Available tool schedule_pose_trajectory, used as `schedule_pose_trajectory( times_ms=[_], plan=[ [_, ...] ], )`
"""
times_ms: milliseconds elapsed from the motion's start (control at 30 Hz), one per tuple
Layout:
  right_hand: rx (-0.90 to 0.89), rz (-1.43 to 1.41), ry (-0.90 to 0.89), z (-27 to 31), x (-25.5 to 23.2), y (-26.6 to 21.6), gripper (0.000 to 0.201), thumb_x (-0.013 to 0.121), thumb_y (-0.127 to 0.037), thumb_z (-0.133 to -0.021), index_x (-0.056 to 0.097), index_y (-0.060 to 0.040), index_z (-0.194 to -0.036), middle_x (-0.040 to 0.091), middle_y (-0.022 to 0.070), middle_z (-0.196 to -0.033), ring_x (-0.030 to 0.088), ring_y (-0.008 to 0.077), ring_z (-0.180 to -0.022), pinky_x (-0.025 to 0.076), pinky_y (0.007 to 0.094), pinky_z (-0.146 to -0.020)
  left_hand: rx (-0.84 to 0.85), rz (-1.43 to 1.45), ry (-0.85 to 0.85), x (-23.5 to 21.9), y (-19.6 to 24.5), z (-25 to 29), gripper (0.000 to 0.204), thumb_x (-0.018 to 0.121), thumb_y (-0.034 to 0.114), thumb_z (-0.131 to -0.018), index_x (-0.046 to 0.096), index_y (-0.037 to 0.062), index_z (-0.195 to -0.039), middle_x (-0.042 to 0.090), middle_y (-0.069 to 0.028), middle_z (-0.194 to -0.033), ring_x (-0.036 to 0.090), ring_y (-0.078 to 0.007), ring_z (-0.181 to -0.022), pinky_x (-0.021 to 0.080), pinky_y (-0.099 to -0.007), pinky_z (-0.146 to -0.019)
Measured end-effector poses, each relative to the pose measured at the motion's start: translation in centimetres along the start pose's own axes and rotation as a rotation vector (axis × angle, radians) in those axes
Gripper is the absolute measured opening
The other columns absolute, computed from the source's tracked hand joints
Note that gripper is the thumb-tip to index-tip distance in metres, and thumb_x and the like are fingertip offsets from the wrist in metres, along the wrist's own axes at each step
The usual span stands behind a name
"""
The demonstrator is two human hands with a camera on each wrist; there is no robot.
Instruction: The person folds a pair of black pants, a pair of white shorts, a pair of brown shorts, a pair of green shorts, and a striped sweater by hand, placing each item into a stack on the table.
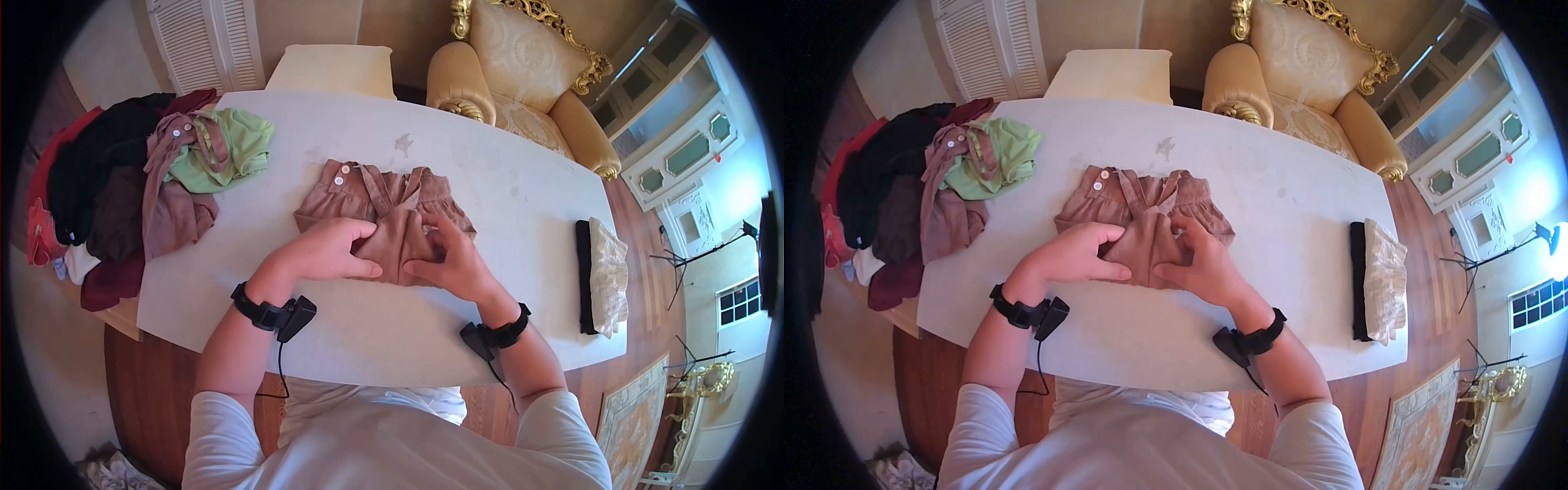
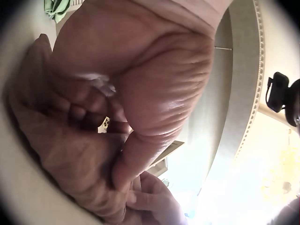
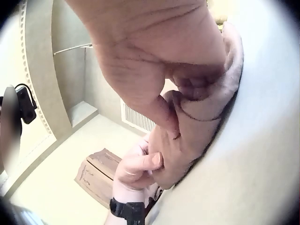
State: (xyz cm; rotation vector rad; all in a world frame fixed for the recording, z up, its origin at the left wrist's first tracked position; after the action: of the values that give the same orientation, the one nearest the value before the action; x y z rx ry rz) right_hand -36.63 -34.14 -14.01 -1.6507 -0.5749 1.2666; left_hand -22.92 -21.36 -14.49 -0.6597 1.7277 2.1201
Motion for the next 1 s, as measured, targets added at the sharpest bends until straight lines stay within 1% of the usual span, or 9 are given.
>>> schedule_pose_trajectory(
  times_ms=[67, 167, 267, 367, 467, 567, 667, 767, 1000],
  plan=[
    [0.064, -0.052, -0.051, -0.3, 0.5, 1.2, 0.049, 0.085, -0.013, -0.085, 0.060, 0.0025, -0.124, 0.066, 0.0077, -0.099, 0.060, 0.0159, -0.091, 0.052, 0.0316, -0.081, -0.017, -0.027, -0.028, 0.4, -0.1, -0.1, 0.032, 0.084, 0.022, -0.088, 0.068, 0.0003, -0.105, 0.065, -0.0015, -0.084, 0.057, -0.0097, -0.078, 0.049, -0.0316, -0.070],
    [0.012, -0.019, -0.050, -0.1, 0.1, 0.2, 0.032, 0.081, -0.008, -0.088, 0.063, 0.0021, -0.112, 0.064, 0.0039, -0.095, 0.056, 0.0123, -0.089, 0.050, 0.0303, -0.079, 0.107, 0.125, 0.049, -0.2, 0.3, 0.5, 0.035, 0.081, 0.021, -0.091, 0.065, -0.0006, -0.114, 0.068, -0.0053, -0.092, 0.059, -0.0119, -0.082, 0.050, -0.0335, -0.072],
    [-0.155, -0.151, 0.060, -0.5, -0.2, -0.6, 0.028, 0.077, -0.006, -0.092, 0.060, 0.0008, -0.113, 0.065, 0.0066, -0.093, 0.060, 0.0156, -0.084, 0.051, 0.0316, -0.076, 0.111, 0.047, 0.179, -0.9, 0.1, 0.1, 0.030, 0.075, 0.016, -0.096, 0.060, -0.0022, -0.115, 0.070, -0.0109, -0.098, 0.063, -0.0163, -0.086, 0.051, -0.0357, -0.075],
    [-0.081, 0.098, 0.186, -1.6, -0.8, -0.4, 0.037, 0.077, -0.010, -0.094, 0.057, -0.0004, -0.123, 0.068, 0.0120, -0.095, 0.065, 0.0221, -0.079, 0.054, 0.0346, -0.075, -0.033, -0.096, 0.338, -1.8, -1.4, -0.8, 0.022, 0.069, 0.013, -0.099, 0.057, -0.0013, -0.110, 0.071, -0.0155, -0.097, 0.067, -0.0208, -0.088, 0.052, -0.0376, -0.077],
    [-0.133, 0.141, 0.236, -1.3, -1.0, -0.4, 0.047, 0.077, -0.012, -0.094, 0.054, -0.0034, -0.135, 0.070, 0.0156, -0.096, 0.067, 0.0281, -0.075, 0.056, 0.0382, -0.073, -0.020, -0.078, 0.467, -2.3, -2.4, -0.5, 0.020, 0.068, 0.014, -0.100, 0.054, 0.0003, -0.106, 0.069, -0.0166, -0.092, 0.066, -0.0234, -0.083, 0.052, -0.0378, -0.075],
    [-0.103, 0.107, 0.231, -0.7, -1.3, -1.2, 0.057, 0.079, -0.014, -0.093, 0.052, -0.0061, -0.143, 0.068, 0.0152, -0.104, 0.067, 0.0274, -0.081, 0.056, 0.0386, -0.074, -0.091, -0.045, 0.440, -2.5, -2.7, -0.2, 0.020, 0.068, 0.015, -0.101, 0.055, 0.0021, -0.109, 0.069, -0.0164, -0.089, 0.066, -0.0257, -0.079, 0.052, -0.0383, -0.074],
    [-0.289, 0.334, 0.191, 0.2, -1.1, -4.4, 0.063, 0.080, -0.014, -0.091, 0.051, -0.0077, -0.146, 0.063, 0.0157, -0.117, 0.066, 0.0279, -0.088, 0.056, 0.0388, -0.074, -0.033, -0.062, 0.449, -2.3, -3.0, -0.3, 0.018, 0.065, 0.014, -0.102, 0.054, 0.0023, -0.110, 0.069, -0.0168, -0.088, 0.068, -0.0278, -0.079, 0.052, -0.0391, -0.073],
    [-0.387, 0.320, 0.134, 0.9, -0.6, -6.1, 0.067, 0.082, -0.012, -0.088, 0.051, -0.0087, -0.148, 0.058, 0.0154, -0.124, 0.065, 0.0287, -0.093, 0.057, 0.0388, -0.077, -0.082, -0.115, 0.418, -2.3, -2.7, -0.3, 0.015, 0.061, 0.013, -0.104, 0.053, 0.0020, -0.111, 0.070, -0.0201, -0.094, 0.071, -0.0331, -0.088, 0.053, -0.0412, -0.077],
    [-0.237, 0.172, 0.188, -0.8, -0.2, -1.5, 0.056, 0.075, -0.004, -0.091, 0.053, -0.0067, -0.142, 0.063, 0.0182, -0.127, 0.068, 0.0329, -0.099, 0.056, 0.0397, -0.081, -0.026, -0.068, 0.533, -2.9, -3.0, -0.4, 0.014, 0.057, 0.009, -0.105, 0.049, 0.0016, -0.113, 0.067, -0.0266, -0.102, 0.068, -0.0420, -0.099, 0.052, -0.0451, -0.084]
  ],
)
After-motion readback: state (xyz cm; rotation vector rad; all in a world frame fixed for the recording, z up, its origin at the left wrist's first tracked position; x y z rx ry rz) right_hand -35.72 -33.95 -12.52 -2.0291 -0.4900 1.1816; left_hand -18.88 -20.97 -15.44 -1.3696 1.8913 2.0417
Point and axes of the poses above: each hand's wrist, its own z-axis away from the middle knuckle, its own x-axis out of the palm, y = z × x, the point moved 9 cm from there along -z, towards the middle knuckle
